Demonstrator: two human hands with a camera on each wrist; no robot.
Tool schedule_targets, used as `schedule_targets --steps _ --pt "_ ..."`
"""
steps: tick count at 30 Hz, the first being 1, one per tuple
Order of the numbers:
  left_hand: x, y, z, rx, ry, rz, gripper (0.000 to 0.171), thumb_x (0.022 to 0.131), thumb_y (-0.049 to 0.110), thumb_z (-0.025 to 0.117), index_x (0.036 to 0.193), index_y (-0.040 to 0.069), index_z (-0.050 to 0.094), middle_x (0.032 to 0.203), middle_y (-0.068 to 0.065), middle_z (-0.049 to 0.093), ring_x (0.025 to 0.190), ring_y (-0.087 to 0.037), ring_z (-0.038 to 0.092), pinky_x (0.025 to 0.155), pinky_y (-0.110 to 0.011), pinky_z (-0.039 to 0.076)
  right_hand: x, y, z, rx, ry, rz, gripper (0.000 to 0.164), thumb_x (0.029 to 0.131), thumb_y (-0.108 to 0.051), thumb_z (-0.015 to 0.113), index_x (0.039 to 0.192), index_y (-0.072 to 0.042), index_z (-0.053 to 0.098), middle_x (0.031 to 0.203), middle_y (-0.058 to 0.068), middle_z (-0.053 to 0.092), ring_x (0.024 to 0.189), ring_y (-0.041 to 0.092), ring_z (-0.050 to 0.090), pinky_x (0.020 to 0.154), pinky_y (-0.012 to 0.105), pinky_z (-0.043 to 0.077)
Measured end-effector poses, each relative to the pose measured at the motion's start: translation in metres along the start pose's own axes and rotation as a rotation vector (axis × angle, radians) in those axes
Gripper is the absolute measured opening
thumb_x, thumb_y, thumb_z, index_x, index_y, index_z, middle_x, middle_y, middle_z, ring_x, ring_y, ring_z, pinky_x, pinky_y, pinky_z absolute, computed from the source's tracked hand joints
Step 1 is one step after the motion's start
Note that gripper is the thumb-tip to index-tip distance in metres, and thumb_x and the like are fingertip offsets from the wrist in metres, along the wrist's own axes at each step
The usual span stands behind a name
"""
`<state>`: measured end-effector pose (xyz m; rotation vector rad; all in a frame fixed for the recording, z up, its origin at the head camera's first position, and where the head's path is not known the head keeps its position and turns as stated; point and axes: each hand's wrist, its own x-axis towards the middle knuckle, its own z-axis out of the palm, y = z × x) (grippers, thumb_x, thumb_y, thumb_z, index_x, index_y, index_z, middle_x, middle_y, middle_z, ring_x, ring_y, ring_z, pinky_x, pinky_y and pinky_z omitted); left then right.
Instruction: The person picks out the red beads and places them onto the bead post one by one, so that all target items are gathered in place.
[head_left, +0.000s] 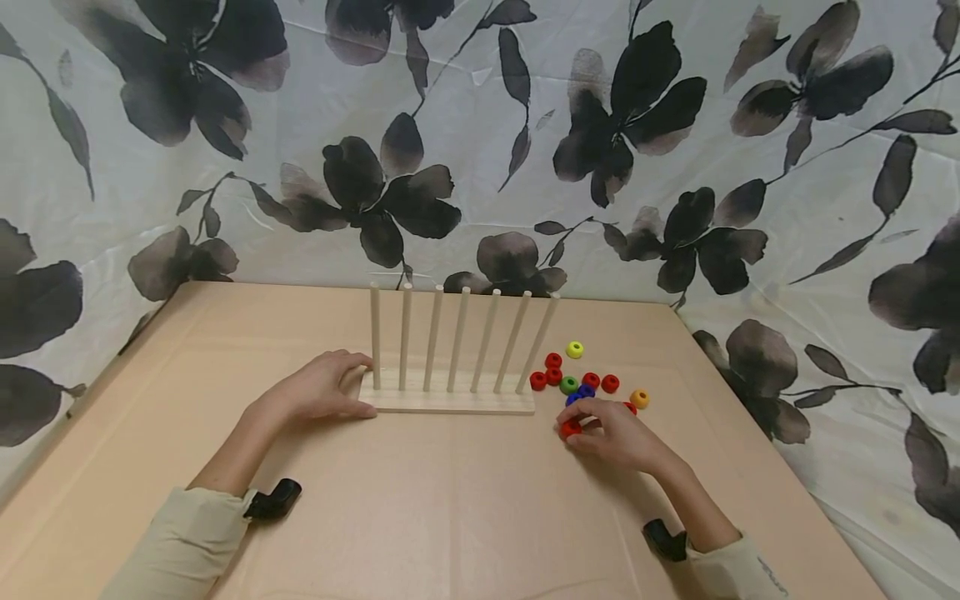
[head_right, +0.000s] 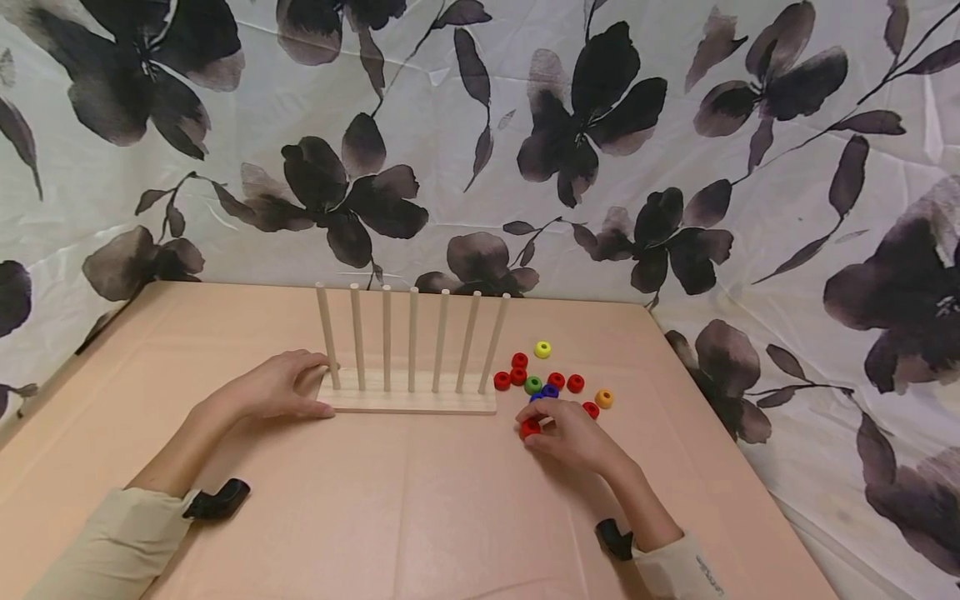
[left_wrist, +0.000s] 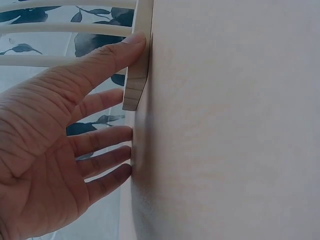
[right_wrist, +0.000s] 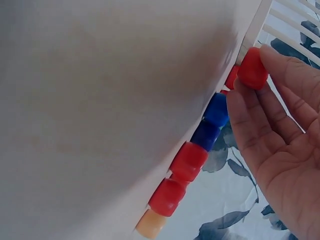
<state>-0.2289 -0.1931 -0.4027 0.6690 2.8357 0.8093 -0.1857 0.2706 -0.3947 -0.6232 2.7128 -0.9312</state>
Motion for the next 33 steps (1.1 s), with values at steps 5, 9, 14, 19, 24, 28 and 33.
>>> schedule_targets --steps 5,9,14,19,24,28,33 --pt "0.000 0.000 -0.001 -0.001 0.005 0.000 0.068 0.077 0.044 0.089 0.128 0.009 0.062 0.130 -0.026 0.060 0.126 -0.048 0.051 0.107 -0.063 0.039 0.001 -0.002 0.000 0.007 0.009 -0.018 0.024 0.088 -0.002 0.078 0.110 -0.009 0.072 0.108 0.000 0.070 0.107 0.026 0.064 0.090 0.040 0.059" --pt "0.000 -0.001 0.000 -0.001 0.008 0.002 0.069 0.077 0.044 0.089 0.129 0.008 0.062 0.130 -0.026 0.060 0.126 -0.048 0.052 0.106 -0.063 0.040 0.002 -0.004 -0.001 0.009 0.010 -0.033 0.023 0.089 -0.002 0.078 0.111 -0.008 0.072 0.109 0.002 0.070 0.107 0.026 0.064 0.091 0.042 0.059" --pt "0.001 -0.001 0.000 0.002 0.009 0.006 0.070 0.076 0.045 0.089 0.129 0.008 0.062 0.129 -0.025 0.060 0.125 -0.048 0.053 0.106 -0.062 0.040 0.003 -0.007 -0.004 0.004 0.013 -0.059 0.025 0.089 -0.001 0.078 0.112 -0.007 0.072 0.111 0.004 0.070 0.107 0.027 0.064 0.091 0.044 0.059" --pt "0.001 -0.002 0.000 0.005 0.009 0.006 0.069 0.076 0.044 0.089 0.128 0.008 0.062 0.129 -0.025 0.061 0.125 -0.048 0.053 0.107 -0.062 0.040 0.004 -0.010 -0.006 -0.012 0.032 -0.082 0.026 0.088 0.001 0.077 0.113 -0.005 0.071 0.110 0.003 0.070 0.105 0.026 0.065 0.091 0.044 0.059" --pt "0.001 -0.002 0.000 -0.003 0.005 0.003 0.068 0.076 0.045 0.089 0.127 0.009 0.062 0.130 -0.026 0.060 0.126 -0.048 0.052 0.107 -0.063 0.039 0.005 -0.013 -0.007 -0.025 0.039 -0.112 0.027 0.088 0.002 0.077 0.114 -0.003 0.071 0.109 0.002 0.071 0.101 0.024 0.066 0.090 0.044 0.059" --pt "0.001 -0.002 0.000 -0.004 0.004 0.002 0.068 0.076 0.045 0.089 0.127 0.010 0.062 0.130 -0.025 0.060 0.126 -0.048 0.052 0.106 -0.063 0.040 0.005 -0.017 -0.008 -0.048 0.054 -0.140 0.028 0.088 0.001 0.077 0.115 -0.003 0.071 0.109 0.002 0.071 0.099 0.022 0.067 0.090 0.044 0.059" --pt "0.001 -0.002 0.000 -0.006 -0.005 -0.001 0.069 0.076 0.045 0.089 0.129 0.009 0.061 0.131 -0.026 0.058 0.126 -0.049 0.051 0.106 -0.064 0.040 0.005 -0.022 -0.010 -0.049 0.079 -0.139 0.029 0.087 0.001 0.079 0.115 -0.003 0.072 0.108 0.002 0.071 0.096 0.024 0.069 0.089 0.050 0.058"
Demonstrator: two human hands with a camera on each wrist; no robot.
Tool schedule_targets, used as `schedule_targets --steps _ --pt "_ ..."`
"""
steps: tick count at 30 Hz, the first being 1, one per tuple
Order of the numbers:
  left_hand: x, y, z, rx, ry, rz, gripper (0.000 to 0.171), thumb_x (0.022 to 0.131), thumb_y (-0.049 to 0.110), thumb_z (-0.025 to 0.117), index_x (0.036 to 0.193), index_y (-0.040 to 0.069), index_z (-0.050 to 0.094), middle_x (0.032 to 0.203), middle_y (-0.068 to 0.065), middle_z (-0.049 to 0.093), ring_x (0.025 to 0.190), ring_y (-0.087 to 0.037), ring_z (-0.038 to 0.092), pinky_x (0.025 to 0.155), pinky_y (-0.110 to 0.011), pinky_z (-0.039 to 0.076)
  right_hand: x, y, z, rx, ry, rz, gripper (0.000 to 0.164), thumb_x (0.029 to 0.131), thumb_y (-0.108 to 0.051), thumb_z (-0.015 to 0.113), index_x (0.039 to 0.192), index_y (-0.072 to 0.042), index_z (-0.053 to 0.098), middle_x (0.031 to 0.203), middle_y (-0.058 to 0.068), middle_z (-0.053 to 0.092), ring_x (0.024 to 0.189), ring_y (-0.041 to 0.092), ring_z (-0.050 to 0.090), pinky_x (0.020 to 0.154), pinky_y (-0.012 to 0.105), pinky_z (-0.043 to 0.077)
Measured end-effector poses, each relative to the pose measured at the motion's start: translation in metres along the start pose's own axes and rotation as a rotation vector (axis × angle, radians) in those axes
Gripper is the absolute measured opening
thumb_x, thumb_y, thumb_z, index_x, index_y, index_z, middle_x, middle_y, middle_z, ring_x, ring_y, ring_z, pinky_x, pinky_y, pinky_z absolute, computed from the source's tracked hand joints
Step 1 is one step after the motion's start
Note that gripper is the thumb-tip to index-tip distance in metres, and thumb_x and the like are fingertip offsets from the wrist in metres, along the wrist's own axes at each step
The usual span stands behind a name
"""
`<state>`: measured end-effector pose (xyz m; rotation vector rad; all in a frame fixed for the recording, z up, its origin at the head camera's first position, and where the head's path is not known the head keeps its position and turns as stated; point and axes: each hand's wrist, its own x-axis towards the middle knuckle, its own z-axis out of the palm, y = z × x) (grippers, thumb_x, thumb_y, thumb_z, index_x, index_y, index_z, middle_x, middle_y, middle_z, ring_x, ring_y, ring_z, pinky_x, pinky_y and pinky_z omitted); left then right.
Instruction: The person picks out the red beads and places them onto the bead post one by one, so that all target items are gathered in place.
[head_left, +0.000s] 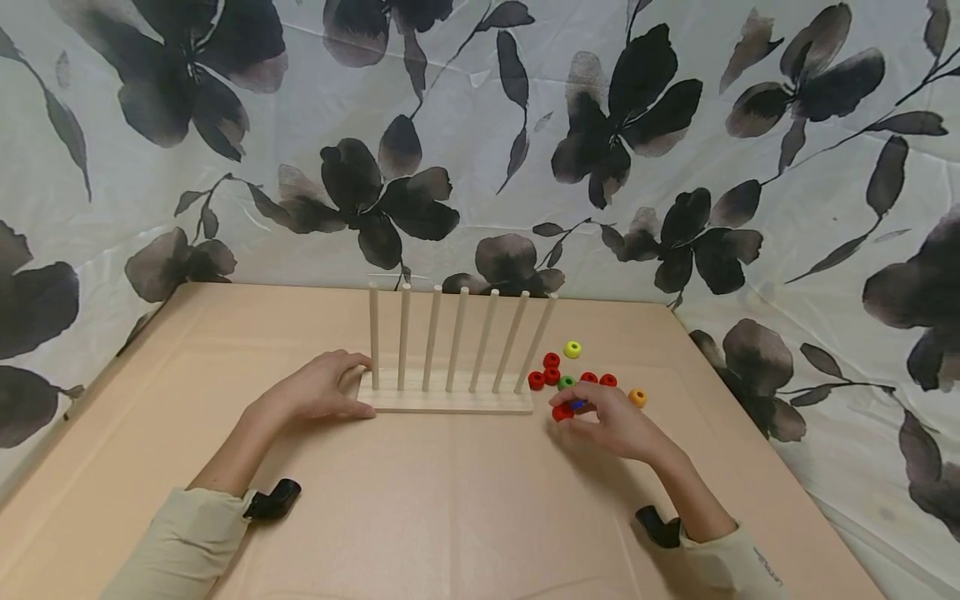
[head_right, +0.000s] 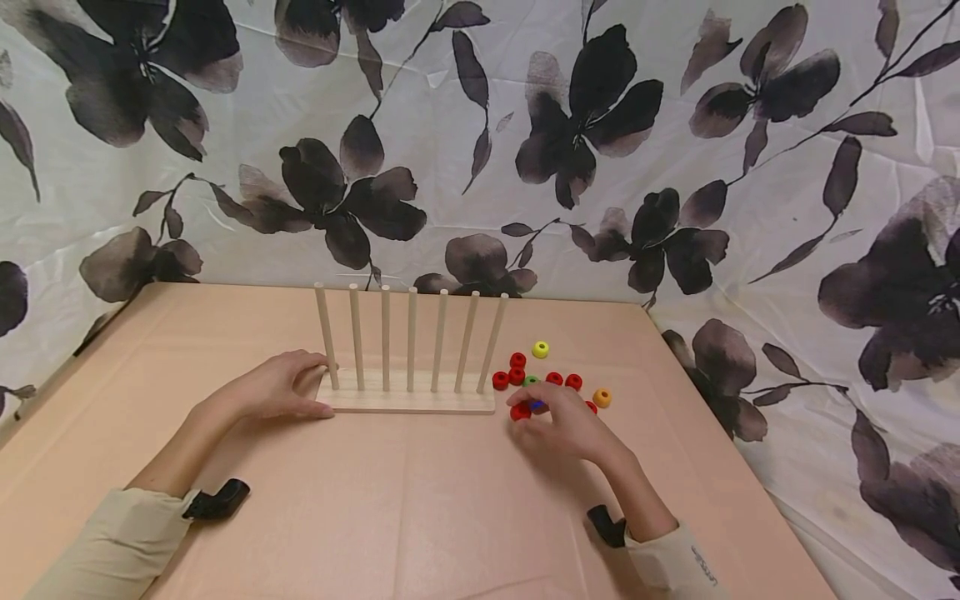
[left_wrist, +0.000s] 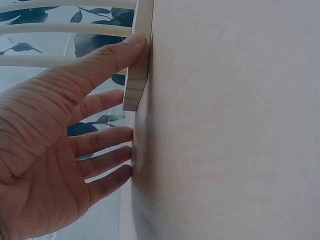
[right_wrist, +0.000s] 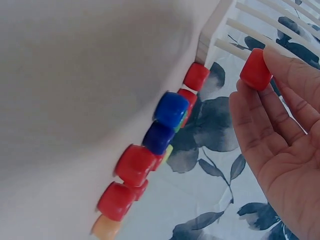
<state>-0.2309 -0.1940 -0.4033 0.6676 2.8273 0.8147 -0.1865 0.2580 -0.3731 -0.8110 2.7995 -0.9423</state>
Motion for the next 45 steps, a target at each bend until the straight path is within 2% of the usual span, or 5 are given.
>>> schedule_targets --steps 8,17,24,31,45 --pt "-0.001 -0.001 0.001 -0.002 -0.003 -0.017 0.070 0.078 0.042 0.089 0.132 0.007 0.060 0.134 -0.027 0.056 0.129 -0.049 0.049 0.108 -0.064 0.038 0.004 -0.009 -0.007 0.027 0.036 -0.056 0.027 0.088 0.000 0.078 0.114 -0.003 0.071 0.110 0.003 0.072 0.094 0.021 0.068 0.086 0.051 0.058" --pt "-0.002 0.000 0.000 0.000 -0.003 -0.014 0.071 0.078 0.042 0.088 0.132 0.006 0.060 0.133 -0.028 0.056 0.129 -0.050 0.049 0.107 -0.065 0.039 0.008 -0.022 -0.014 -0.018 0.062 -0.020 0.030 0.089 -0.010 0.080 0.118 -0.011 0.072 0.114 0.003 0.072 0.095 0.021 0.066 0.085 0.048 0.059" --pt "-0.002 0.001 0.001 -0.003 -0.002 -0.015 0.071 0.078 0.043 0.089 0.132 0.007 0.060 0.131 -0.026 0.057 0.128 -0.048 0.050 0.107 -0.064 0.039 0.011 -0.033 -0.020 0.013 0.068 -0.013 0.031 0.090 -0.009 0.079 0.120 -0.009 0.072 0.117 0.004 0.071 0.097 0.024 0.068 0.083 0.034 0.060" --pt "-0.001 0.001 0.002 -0.006 0.007 -0.006 0.074 0.077 0.044 0.089 0.133 0.006 0.060 0.127 -0.024 0.058 0.126 -0.046 0.051 0.107 -0.064 0.039 0.013 -0.040 -0.021 0.056 0.074 -0.021 0.032 0.090 -0.008 0.079 0.121 -0.007 0.071 0.118 0.008 0.070 0.088 0.021 0.070 0.073 0.032 0.061" --pt "-0.002 0.002 0.001 -0.008 0.005 -0.009 0.075 0.077 0.044 0.089 0.135 0.005 0.059 0.128 -0.025 0.057 0.127 -0.047 0.050 0.107 -0.065 0.039 0.015 -0.046 -0.024 0.041 0.092 -0.046 0.033 0.090 -0.010 0.079 0.121 -0.006 0.071 0.118 0.012 0.069 0.102 0.030 0.071 0.078 0.028 0.061"
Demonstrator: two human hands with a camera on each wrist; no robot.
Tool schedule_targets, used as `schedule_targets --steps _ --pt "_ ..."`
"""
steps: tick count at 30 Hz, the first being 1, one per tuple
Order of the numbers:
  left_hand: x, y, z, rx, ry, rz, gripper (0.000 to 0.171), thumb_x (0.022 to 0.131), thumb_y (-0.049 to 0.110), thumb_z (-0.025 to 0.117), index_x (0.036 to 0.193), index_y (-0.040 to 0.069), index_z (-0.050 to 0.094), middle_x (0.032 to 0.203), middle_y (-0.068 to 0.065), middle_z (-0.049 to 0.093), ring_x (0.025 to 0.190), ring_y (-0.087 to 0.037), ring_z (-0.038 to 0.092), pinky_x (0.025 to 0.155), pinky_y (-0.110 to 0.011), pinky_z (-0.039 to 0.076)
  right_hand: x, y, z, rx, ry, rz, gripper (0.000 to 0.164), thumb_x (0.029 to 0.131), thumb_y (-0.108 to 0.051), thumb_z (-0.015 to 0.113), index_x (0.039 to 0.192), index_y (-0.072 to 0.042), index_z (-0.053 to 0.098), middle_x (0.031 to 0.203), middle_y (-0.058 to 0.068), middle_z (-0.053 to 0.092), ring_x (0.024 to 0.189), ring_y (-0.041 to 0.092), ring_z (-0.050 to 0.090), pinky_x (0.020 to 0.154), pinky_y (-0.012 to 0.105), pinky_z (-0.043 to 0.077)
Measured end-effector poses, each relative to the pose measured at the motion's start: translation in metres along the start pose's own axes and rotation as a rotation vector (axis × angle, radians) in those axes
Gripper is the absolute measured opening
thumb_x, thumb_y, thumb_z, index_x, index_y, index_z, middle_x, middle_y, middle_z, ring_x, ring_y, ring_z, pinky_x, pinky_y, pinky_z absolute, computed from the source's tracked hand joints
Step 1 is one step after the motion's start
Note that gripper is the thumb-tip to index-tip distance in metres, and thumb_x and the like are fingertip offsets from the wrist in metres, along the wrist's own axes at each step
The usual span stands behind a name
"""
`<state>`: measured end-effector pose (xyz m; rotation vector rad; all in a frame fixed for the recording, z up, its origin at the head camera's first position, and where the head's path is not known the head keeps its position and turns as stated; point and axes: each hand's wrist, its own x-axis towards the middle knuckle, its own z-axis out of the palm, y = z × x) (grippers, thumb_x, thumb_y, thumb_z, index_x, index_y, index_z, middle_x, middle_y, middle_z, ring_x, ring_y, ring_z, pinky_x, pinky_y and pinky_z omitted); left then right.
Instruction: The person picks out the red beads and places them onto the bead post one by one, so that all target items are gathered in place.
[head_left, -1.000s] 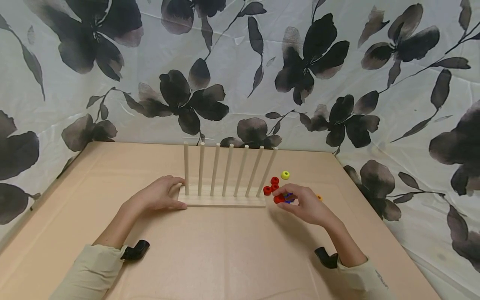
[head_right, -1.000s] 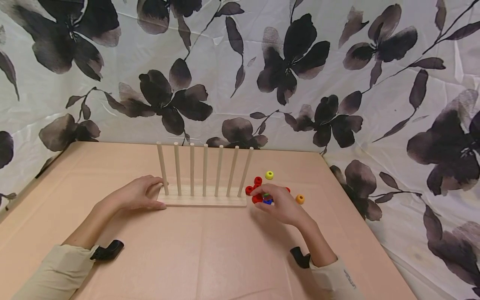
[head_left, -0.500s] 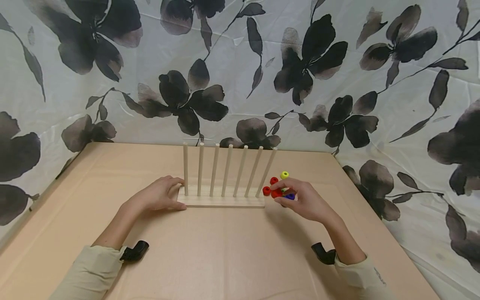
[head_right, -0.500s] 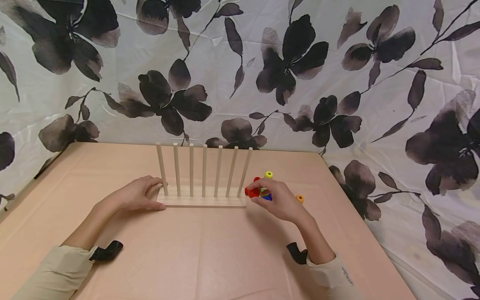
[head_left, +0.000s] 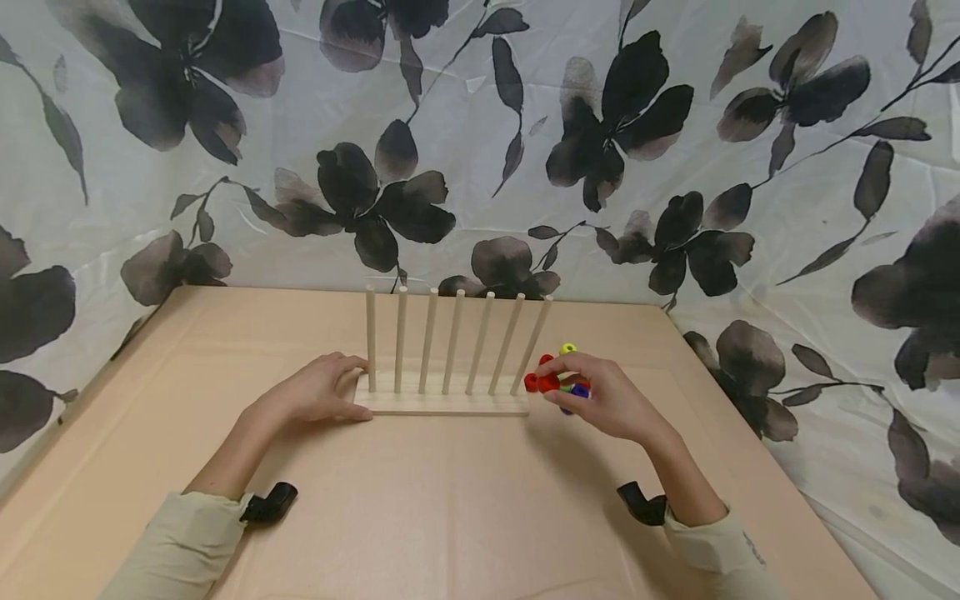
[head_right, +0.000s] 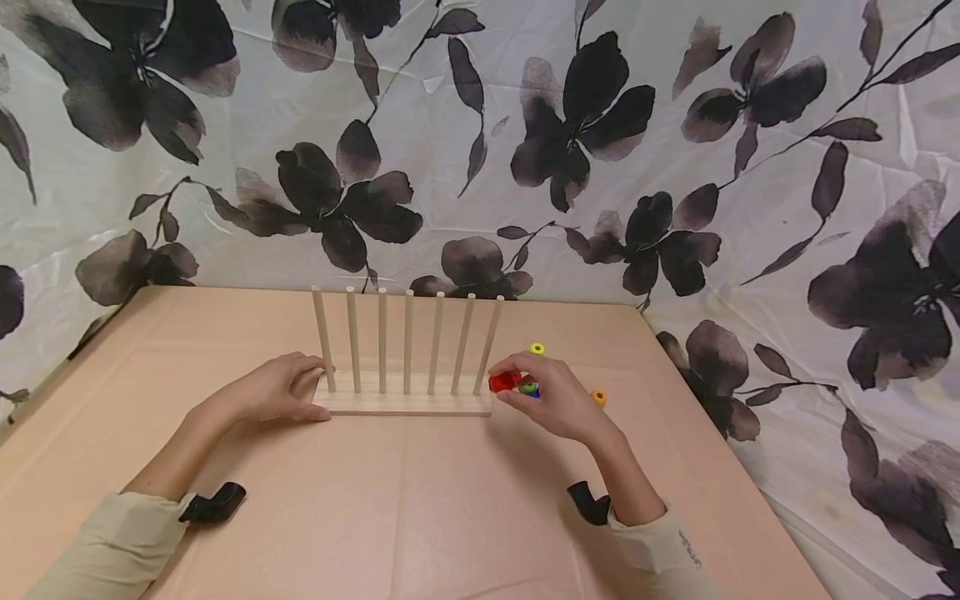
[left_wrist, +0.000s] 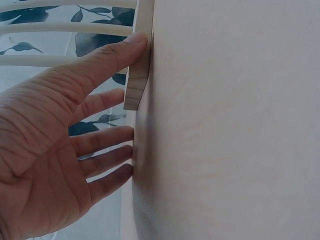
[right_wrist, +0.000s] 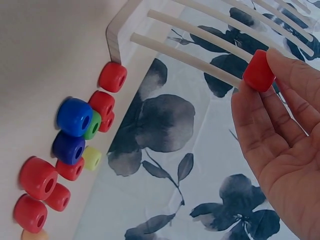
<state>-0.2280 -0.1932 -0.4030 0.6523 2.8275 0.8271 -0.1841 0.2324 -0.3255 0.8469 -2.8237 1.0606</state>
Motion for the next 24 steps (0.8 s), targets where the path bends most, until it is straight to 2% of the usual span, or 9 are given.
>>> schedule_targets --steps 11,15,20,24 --pt "0.002 -0.003 0.000 0.002 0.002 0.002 0.072 0.078 0.044 0.088 0.133 0.008 0.060 0.128 -0.024 0.058 0.127 -0.047 0.050 0.107 -0.064 0.039 -0.002 -0.004 -0.003 -0.008 0.020 0.018 0.034 0.089 -0.009 0.080 0.122 -0.011 0.072 0.119 0.008 0.069 0.102 0.028 0.071 0.078 0.026 0.060" --pt "0.001 -0.002 0.000 0.003 0.001 0.008 0.071 0.077 0.043 0.089 0.132 0.007 0.061 0.129 -0.025 0.058 0.126 -0.048 0.050 0.107 -0.065 0.039 -0.002 -0.004 -0.003 -0.016 0.021 0.010 0.034 0.089 -0.010 0.080 0.122 -0.012 0.072 0.118 0.005 0.070 0.101 0.026 0.072 0.083 0.033 0.061" --pt "-0.001 -0.001 0.000 0.008 0.005 0.006 0.070 0.078 0.043 0.088 0.132 0.007 0.061 0.129 -0.024 0.058 0.126 -0.047 0.051 0.106 -0.065 0.039 0.001 -0.006 -0.007 -0.008 0.031 -0.055 0.033 0.089 -0.009 0.080 0.122 -0.011 0.071 0.117 0.003 0.071 0.104 0.024 0.072 0.089 0.044 0.059" --pt "0.000 -0.001 0.000 0.007 0.002 0.011 0.073 0.078 0.044 0.088 0.133 0.006 0.060 0.129 -0.025 0.057 0.127 -0.048 0.050 0.106 -0.065 0.039 0.003 -0.010 -0.013 -0.005 0.047 -0.088 0.034 0.089 -0.007 0.080 0.121 -0.011 0.072 0.117 0.000 0.072 0.108 0.021 0.069 0.094 0.046 0.057"
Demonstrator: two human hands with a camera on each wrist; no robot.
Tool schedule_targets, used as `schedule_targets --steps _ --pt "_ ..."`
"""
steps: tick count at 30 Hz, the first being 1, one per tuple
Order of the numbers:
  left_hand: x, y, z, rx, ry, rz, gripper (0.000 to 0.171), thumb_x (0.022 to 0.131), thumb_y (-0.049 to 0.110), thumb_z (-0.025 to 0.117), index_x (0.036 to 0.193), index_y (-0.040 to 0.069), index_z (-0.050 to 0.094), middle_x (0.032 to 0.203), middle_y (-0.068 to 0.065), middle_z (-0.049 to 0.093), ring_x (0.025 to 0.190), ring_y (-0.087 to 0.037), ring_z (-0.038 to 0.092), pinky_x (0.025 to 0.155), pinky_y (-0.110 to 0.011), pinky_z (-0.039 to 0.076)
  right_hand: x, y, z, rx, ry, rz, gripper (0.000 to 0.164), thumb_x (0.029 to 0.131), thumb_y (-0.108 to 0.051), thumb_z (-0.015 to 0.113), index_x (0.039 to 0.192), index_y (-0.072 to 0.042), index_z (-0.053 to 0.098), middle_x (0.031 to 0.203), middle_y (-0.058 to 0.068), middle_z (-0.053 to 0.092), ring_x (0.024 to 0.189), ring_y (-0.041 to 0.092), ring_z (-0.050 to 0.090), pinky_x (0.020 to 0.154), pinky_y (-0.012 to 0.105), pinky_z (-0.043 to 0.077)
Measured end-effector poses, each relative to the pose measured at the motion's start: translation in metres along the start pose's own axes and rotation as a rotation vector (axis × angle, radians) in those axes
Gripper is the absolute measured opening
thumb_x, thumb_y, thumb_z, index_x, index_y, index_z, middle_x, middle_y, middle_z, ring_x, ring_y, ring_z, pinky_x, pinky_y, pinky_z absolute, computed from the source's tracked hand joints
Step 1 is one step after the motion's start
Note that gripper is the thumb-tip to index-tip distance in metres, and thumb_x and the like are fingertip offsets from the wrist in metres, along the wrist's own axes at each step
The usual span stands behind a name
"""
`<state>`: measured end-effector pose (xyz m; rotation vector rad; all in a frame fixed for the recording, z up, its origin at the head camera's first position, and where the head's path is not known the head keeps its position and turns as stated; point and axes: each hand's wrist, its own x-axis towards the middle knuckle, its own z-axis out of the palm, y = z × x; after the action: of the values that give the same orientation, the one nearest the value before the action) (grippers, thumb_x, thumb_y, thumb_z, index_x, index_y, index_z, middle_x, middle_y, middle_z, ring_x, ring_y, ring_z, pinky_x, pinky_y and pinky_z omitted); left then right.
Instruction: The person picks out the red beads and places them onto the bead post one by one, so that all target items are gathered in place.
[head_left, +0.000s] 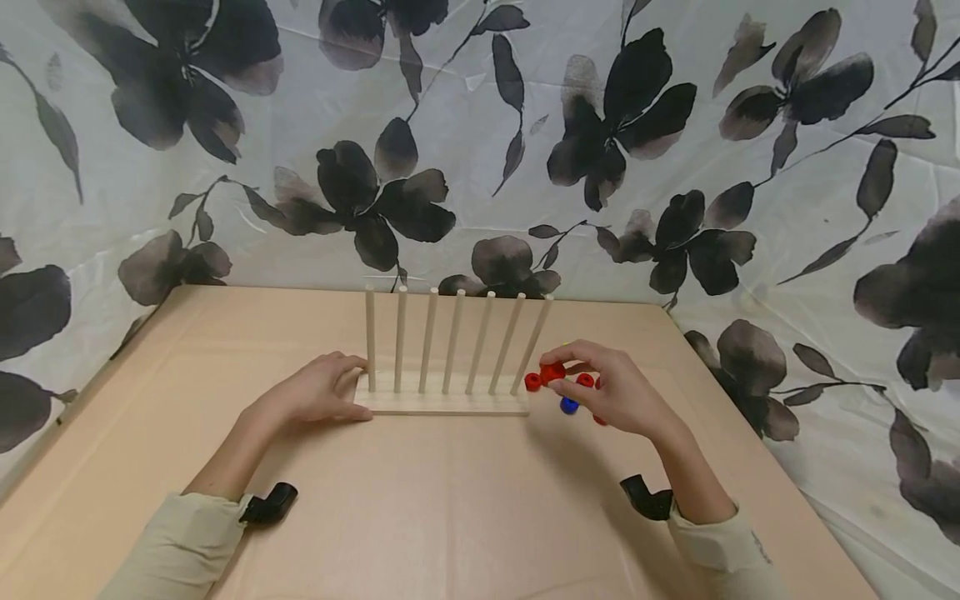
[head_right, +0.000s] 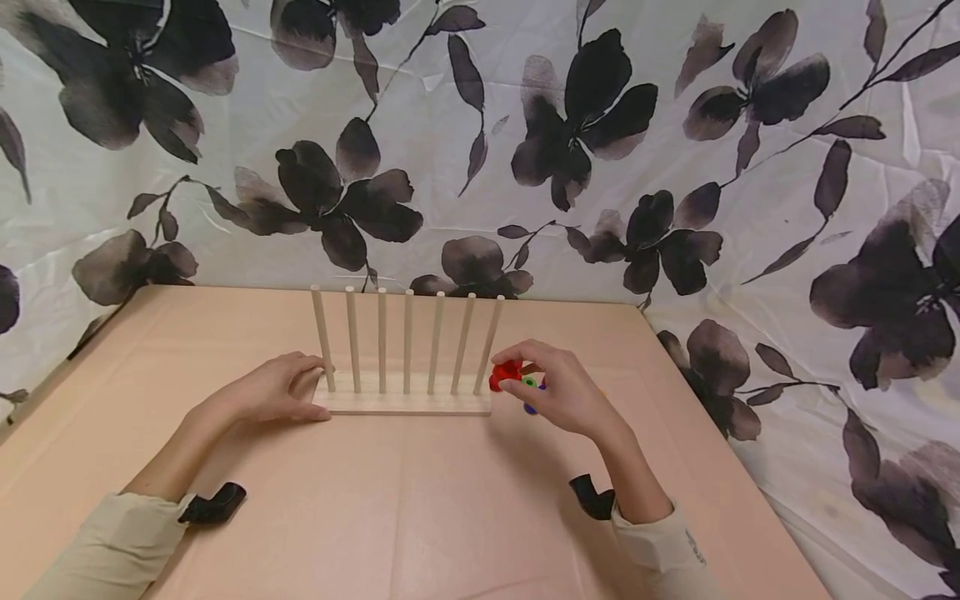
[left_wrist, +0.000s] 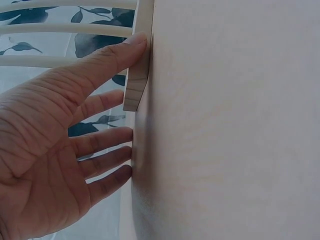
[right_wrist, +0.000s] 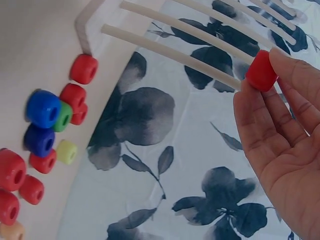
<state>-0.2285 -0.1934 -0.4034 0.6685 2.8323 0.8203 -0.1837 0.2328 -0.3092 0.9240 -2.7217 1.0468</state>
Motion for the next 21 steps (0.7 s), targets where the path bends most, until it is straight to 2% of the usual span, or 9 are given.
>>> schedule_targets --steps 12,21 --pt "0.000 0.000 -0.001 0.002 0.009 -0.006 0.073 0.078 0.044 0.088 0.133 0.007 0.060 0.130 -0.025 0.057 0.126 -0.047 0.050 0.106 -0.065 0.040 0.009 -0.017 -0.008 -0.017 0.028 -0.036 0.036 0.088 -0.004 0.080 0.123 -0.008 0.070 0.118 0.003 0.072 0.110 0.022 0.068 0.097 0.049 0.055" --pt "0.000 0.000 0.002 -0.006 0.000 -0.012 0.076 0.078 0.044 0.088 0.136 0.005 0.058 0.132 -0.026 0.056 0.128 -0.048 0.049 0.106 -0.065 0.039 0.018 -0.025 -0.007 -0.003 0.039 -0.051 0.034 0.089 -0.004 0.079 0.122 -0.008 0.071 0.118 0.001 0.072 0.111 0.020 0.067 0.097 0.047 0.055"
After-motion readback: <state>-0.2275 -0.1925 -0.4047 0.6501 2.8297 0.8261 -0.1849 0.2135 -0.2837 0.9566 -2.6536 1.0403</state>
